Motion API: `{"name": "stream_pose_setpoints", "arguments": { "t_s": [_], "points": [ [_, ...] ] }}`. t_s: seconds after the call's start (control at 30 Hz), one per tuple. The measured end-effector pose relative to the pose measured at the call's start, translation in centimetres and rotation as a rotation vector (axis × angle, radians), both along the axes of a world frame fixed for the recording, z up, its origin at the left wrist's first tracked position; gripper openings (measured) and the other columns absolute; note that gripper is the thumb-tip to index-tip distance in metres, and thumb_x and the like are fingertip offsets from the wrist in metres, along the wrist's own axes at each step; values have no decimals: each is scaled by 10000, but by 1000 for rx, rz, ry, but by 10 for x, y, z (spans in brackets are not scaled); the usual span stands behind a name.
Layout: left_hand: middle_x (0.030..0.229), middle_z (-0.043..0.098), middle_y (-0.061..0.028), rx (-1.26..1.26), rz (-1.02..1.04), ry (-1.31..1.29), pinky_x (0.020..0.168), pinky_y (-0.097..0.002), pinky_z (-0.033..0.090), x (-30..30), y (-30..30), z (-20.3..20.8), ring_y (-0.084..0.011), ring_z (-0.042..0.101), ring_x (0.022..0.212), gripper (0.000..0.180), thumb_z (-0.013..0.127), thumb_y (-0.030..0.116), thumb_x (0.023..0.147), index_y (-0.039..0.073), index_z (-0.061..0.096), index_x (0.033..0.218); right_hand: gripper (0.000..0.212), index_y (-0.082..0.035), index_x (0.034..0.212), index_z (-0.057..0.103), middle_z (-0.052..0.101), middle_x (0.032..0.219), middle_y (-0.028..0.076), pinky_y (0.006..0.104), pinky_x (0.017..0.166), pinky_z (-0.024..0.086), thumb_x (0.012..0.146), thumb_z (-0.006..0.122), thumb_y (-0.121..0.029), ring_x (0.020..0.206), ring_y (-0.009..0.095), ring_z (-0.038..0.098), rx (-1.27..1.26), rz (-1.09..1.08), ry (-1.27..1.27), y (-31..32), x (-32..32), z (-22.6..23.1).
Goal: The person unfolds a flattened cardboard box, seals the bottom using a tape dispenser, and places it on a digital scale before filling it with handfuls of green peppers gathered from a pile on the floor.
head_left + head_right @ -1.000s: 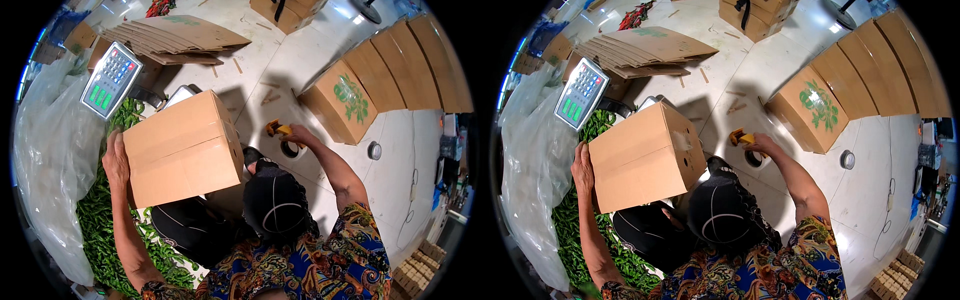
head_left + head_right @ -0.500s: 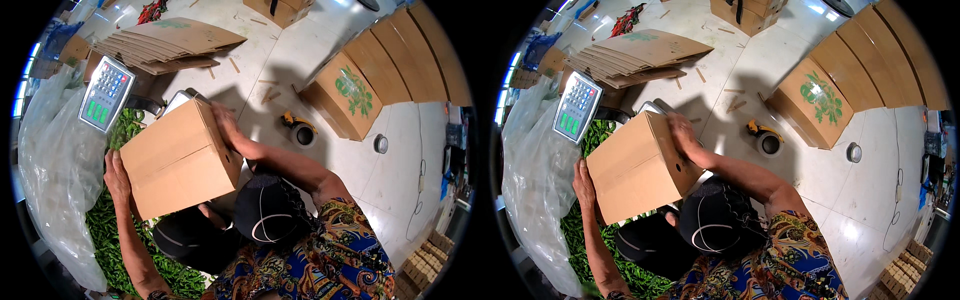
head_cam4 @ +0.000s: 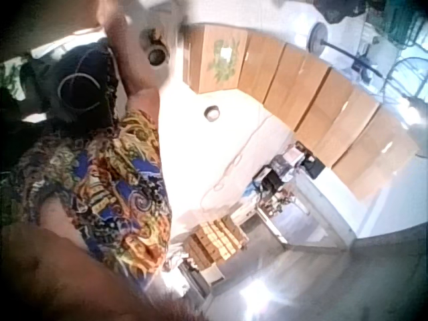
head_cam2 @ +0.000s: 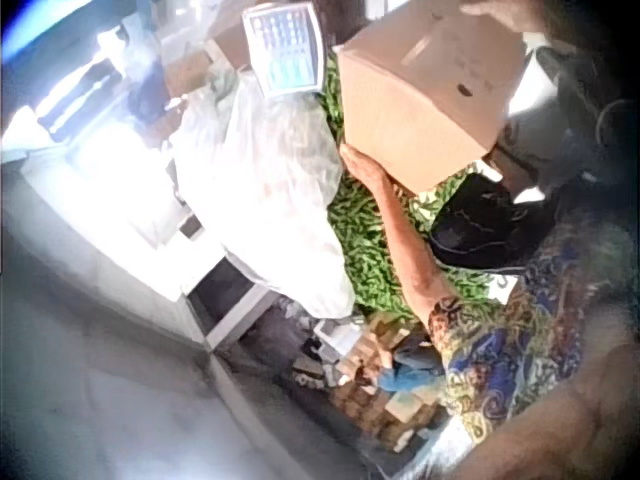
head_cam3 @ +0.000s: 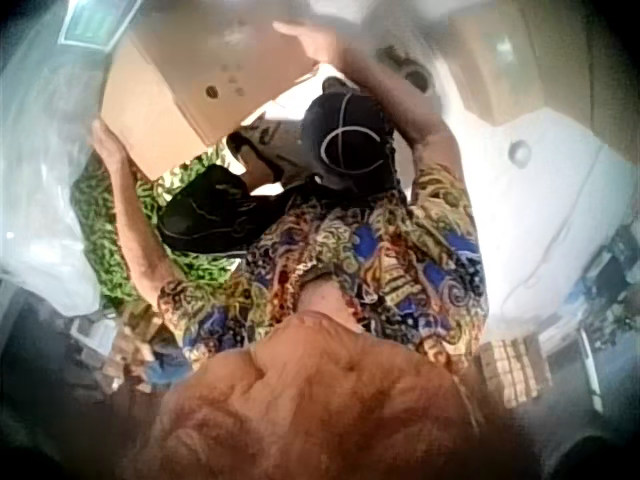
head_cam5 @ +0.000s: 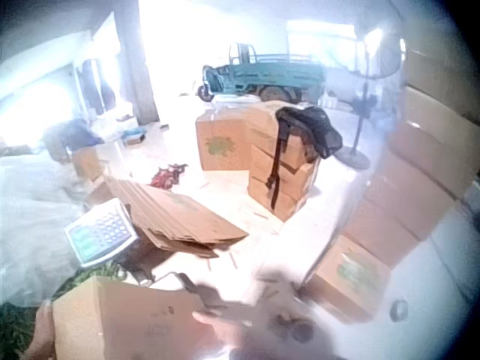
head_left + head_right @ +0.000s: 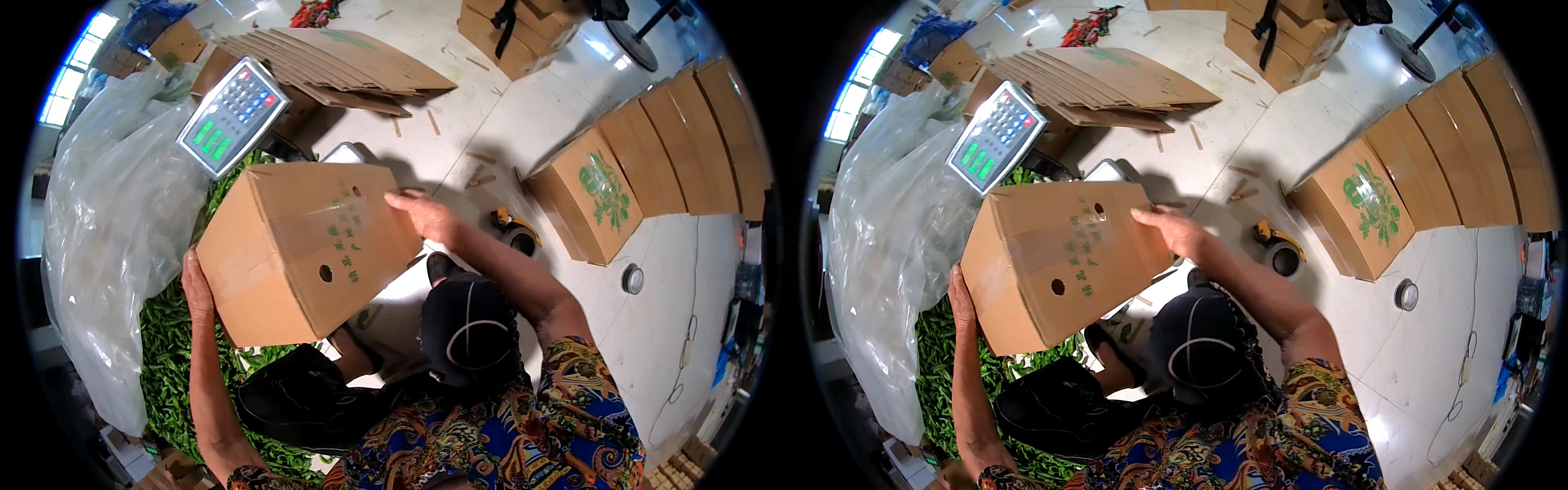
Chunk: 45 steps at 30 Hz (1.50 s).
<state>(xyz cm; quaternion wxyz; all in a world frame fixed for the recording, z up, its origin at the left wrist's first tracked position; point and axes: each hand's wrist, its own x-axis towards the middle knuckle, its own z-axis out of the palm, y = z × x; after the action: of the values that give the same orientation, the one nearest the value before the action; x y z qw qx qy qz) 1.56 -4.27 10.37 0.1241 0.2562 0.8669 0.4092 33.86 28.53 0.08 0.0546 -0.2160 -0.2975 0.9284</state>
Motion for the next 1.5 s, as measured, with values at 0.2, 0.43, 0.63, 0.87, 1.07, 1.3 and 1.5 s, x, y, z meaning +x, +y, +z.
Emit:
{"name": "stream_pose_setpoints", "arguments": {
  "t_s": [0.2, 0.43, 0.63, 0.87, 1.07, 1.3, 1.5],
  "points": [
    [1238, 573, -141, 352, 220, -498, 982, -345, 413, 39, 3, -8, -223, 546, 1105, 596, 343, 487, 995, 17, 485, 1332, 365, 11, 1194, 555, 643, 1122, 98, 331, 891, 497, 891, 628, -180, 1010, 185, 629, 425, 87, 179, 57, 8, 130],
    [1448, 398, -182, 134, 14, -365, 1074, -431, 343, 87, 24, 40, -318, 425, 1293, 766, 435, 604, 923, 11, 412, 1406, 290, -79, 946, 566, 607, 774, 96, 353, 640, 509, 727, 741, -152, 728, 270, 630, 1850, 166, 89, -45, 23, 233],
    [1429, 394, -234, 251, 18, -430, 1042, -414, 377, 131, 77, 44, -350, 435, 1273, 910, 536, 626, 854, -14, 290, 1453, 121, -82, 789, 543, 539, 716, 52, 367, 598, 481, 771, 645, -144, 688, 239, 583, 2215, 453, 364, -126, 38, 167],
    [1160, 596, -283, 171, 48, -211, 972, -413, 431, 159, 63, -9, -396, 571, 1107, 508, 548, 321, 903, -55, 487, 1240, 522, -11, 1163, 563, 556, 1148, 214, 426, 856, 451, 793, 690, -356, 1042, 366, 536, 2235, -66, 71, -105, 18, 171],
    [1146, 627, -256, 73, -13, -259, 936, -405, 444, 154, 76, -2, -345, 597, 1078, 529, 523, 358, 932, -39, 513, 1280, 499, 64, 1241, 541, 625, 1137, 201, 374, 880, 465, 905, 598, -301, 1003, 287, 595, 986, 112, -254, -41, 2, 89],
    [1098, 645, -134, 425, 75, -701, 838, -338, 491, 135, 36, -18, -203, 603, 961, 488, 552, 343, 930, -16, 547, 1260, 453, 28, 1238, 555, 625, 1159, 155, 364, 908, 487, 931, 588, -304, 1028, 244, 609, 361, 114, -398, -20, 23, 96],
    [995, 653, -219, -343, 118, 196, 796, -475, 491, 131, 23, -57, -398, 618, 913, 528, 504, 372, 962, 69, 391, 1380, 614, 27, 1266, 530, 587, 1237, 170, 404, 946, 466, 888, 621, -447, 1108, 262, 575, 415, 146, -455, 6, 28, 73]
  ]
}}
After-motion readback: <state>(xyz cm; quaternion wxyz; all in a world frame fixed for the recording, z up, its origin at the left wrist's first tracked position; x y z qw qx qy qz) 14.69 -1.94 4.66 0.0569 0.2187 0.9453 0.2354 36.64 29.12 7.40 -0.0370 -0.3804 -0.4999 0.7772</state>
